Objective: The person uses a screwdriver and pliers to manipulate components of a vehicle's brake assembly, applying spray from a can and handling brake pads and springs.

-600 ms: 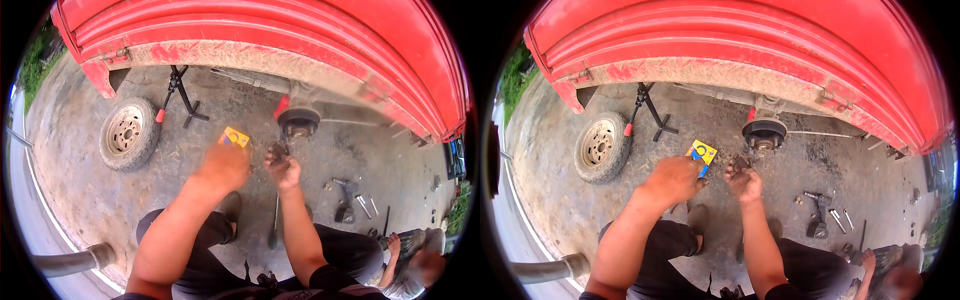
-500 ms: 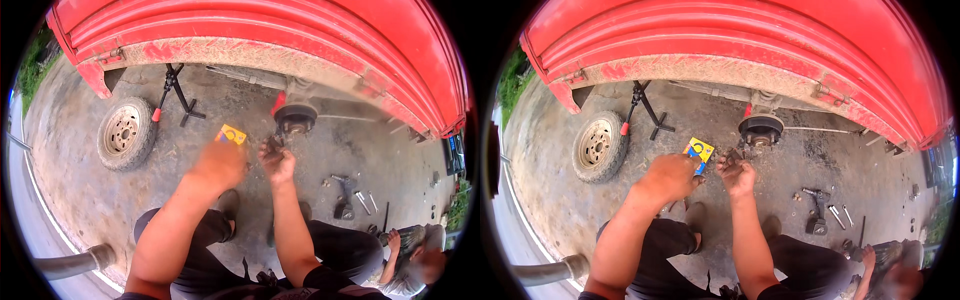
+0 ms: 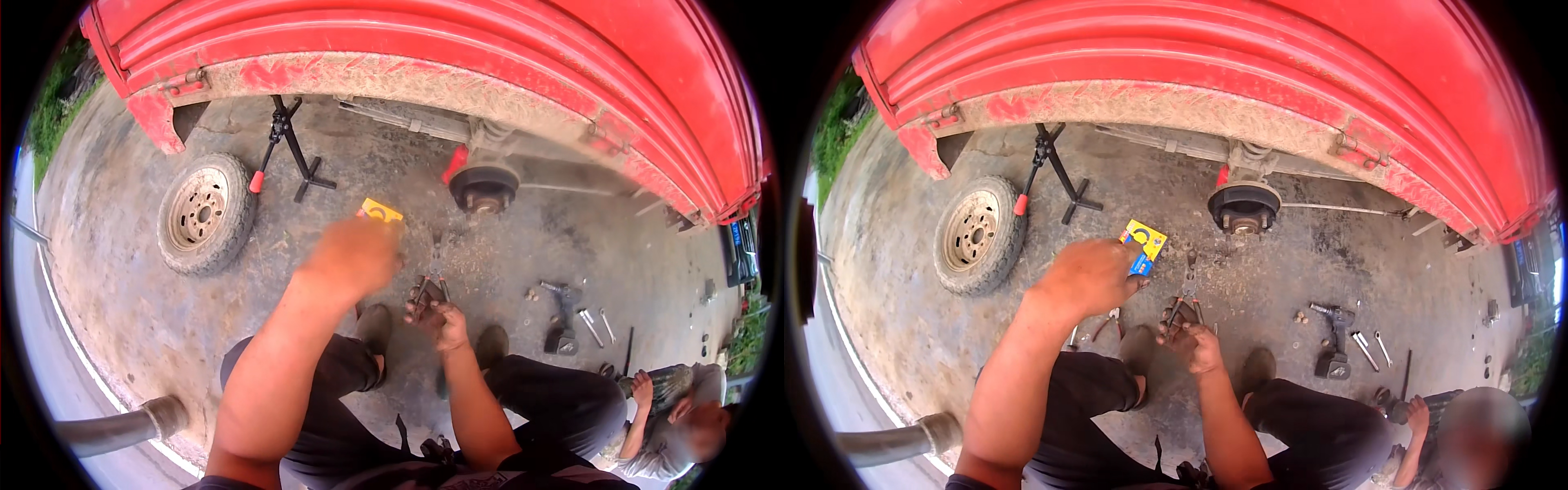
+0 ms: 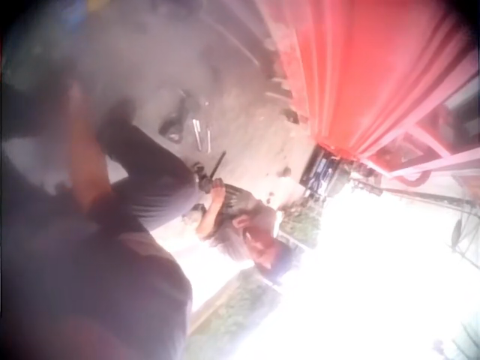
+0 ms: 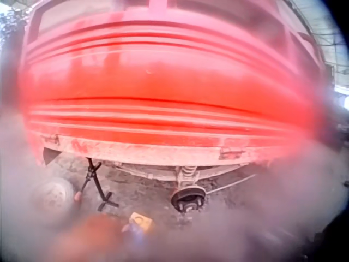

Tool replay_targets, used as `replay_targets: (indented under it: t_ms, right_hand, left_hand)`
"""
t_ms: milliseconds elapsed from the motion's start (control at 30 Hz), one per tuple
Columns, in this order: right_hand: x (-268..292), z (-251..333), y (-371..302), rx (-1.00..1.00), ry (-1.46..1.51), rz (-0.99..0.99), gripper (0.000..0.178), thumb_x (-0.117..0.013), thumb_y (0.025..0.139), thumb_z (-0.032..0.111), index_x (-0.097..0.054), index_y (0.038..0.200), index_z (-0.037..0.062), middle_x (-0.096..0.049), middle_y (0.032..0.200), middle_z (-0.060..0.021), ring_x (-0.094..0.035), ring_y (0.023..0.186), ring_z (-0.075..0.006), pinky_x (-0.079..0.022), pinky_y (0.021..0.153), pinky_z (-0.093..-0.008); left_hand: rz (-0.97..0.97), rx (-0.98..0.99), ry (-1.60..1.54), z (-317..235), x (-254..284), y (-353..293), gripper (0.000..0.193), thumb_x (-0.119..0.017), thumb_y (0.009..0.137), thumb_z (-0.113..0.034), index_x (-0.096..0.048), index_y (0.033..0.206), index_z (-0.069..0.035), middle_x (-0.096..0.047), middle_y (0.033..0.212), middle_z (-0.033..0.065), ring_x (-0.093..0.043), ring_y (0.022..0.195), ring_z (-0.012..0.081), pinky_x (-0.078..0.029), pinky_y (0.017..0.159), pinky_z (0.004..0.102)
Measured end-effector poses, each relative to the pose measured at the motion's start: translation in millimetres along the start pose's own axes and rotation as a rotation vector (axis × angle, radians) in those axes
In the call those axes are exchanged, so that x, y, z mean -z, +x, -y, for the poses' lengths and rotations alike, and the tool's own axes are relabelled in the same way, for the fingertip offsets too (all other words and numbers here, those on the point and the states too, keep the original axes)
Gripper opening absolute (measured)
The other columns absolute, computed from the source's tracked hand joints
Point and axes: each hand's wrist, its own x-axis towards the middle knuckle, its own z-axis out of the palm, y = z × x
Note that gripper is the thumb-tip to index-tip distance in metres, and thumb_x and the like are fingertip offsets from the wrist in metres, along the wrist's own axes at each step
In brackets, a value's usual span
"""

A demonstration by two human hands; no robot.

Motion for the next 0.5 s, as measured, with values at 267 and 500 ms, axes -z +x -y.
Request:
replay_targets:
  t_ms: [267,500]
  right_hand:
    - [82,-73,-30,-0.425,0.097,-0.3,0.024,-0.056,0.088,0.011,-0.063,0.111,0.0072,-0.066,0.107,-0.0143,-0.065,0.11,-0.0378,-0.051,0.103,-0.0568]
    - [68,-64,0,-0.584,0.085,-0.269,0.027,-0.052,0.087,0.012,-0.062,0.112,0.0065,-0.067,0.109,-0.0165,-0.065,0.11,-0.0411,-0.046,0.11,-0.0654]
  left_hand:
    - [-0.196,-0.033,0.009,18,21,-24,0.044,-0.068,0.093,-0.032,-0.068,0.125,-0.001,-0.071,0.114,0.0248,-0.066,0.11,0.0425,-0.052,0.094,0.0504]
    - [-0.193,-0.04,0.022,15,11,-30,0.044,-0.068,0.092,-0.04,-0.072,0.111,-0.001,-0.073,0.106,0.0219,-0.068,0.105,0.0403,-0.054,0.091,0.0507]
